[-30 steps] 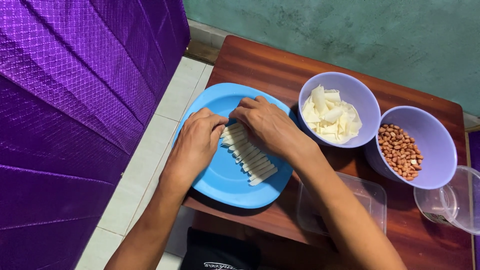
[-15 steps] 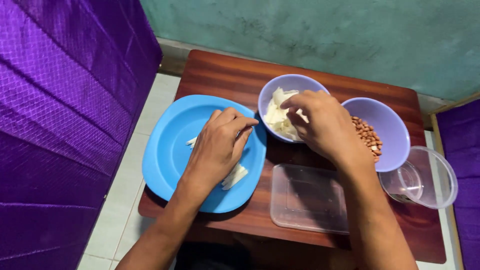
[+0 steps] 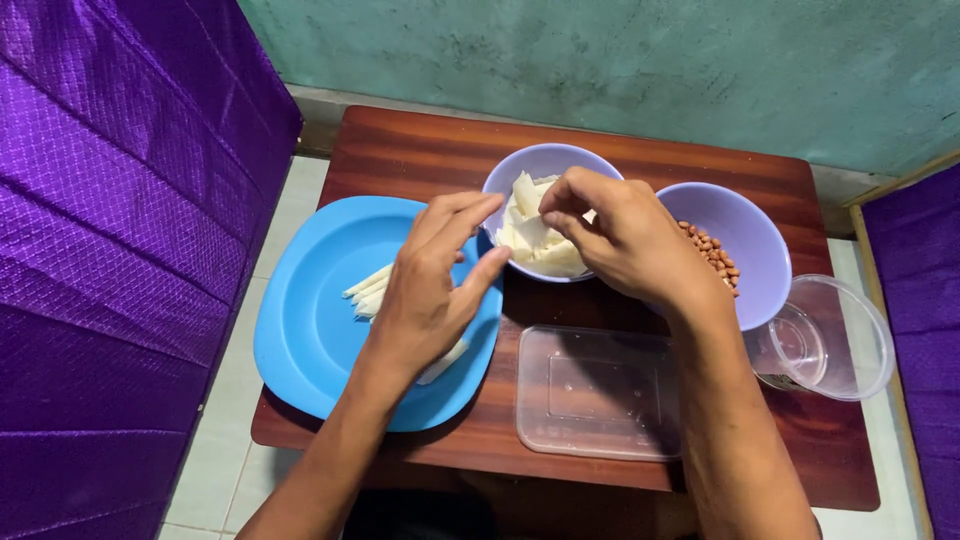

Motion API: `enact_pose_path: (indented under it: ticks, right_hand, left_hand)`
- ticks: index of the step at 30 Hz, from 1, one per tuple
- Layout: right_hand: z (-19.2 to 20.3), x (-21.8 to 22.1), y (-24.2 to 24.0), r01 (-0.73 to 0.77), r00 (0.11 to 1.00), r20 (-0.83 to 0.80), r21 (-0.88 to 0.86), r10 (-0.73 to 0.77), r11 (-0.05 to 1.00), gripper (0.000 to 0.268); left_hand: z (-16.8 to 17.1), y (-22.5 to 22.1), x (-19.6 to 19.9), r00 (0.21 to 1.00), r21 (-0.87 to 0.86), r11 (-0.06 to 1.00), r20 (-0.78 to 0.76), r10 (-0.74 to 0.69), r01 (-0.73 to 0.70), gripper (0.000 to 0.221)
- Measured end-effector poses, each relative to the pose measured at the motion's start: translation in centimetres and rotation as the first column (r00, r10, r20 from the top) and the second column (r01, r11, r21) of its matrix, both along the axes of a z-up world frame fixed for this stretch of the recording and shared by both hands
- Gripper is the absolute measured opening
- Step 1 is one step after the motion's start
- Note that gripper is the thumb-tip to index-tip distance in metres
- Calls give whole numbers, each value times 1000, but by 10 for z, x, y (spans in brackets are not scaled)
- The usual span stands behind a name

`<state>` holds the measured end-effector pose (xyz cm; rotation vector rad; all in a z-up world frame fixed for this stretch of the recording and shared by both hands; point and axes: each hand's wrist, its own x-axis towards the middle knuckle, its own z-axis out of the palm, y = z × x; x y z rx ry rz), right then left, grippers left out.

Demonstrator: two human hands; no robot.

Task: Wrapping peanuts in small pieces of dough or paper to create snack sticks

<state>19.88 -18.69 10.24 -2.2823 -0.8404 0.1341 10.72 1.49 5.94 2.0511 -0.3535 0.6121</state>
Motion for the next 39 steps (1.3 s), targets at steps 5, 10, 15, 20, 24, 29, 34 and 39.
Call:
enact_pose_path:
  ticks: [5, 10, 15, 20, 24, 29, 34, 39]
  right_hand:
    - [1, -18, -20, -15, 1000, 28, 132, 11, 991, 11]
    - [-4, -43, -46, 78, 997, -42, 255, -69, 964, 17]
    - [-29, -72, -67, 229, 967, -224, 544, -124, 807, 15]
    - [-55, -100, -78, 346, 910, -410, 658, -67, 668, 25]
    - [-72, -121, -86, 448, 886, -397, 597, -240, 666, 18]
    - [-90, -131, -97, 202, 978, -175, 701, -110, 684, 18]
    - [-92, -133, -92, 352, 930, -345, 737, -125, 577, 35]
    - [-102, -131, -94, 370, 929, -264, 631, -259, 682, 11]
  left_hand:
    - [-5, -19, 11, 998, -62, 996, 14, -69, 70, 52]
    - [-7, -35, 1, 987, -166, 975, -36, -157, 149, 29]
    - [-2, -57, -19, 964, -341, 929, -164, -207, 142, 9]
    - [-12, -80, -37, 916, -437, 882, -256, -309, 176, 15]
    - [-29, -91, -45, 908, -452, 873, -262, -327, 184, 17]
    - [-37, -97, -47, 924, -473, 864, -227, -307, 171, 14]
    - [-40, -100, -44, 877, -514, 823, -248, -413, 242, 39]
    - [-53, -99, -41, 834, -462, 833, -293, -467, 304, 33]
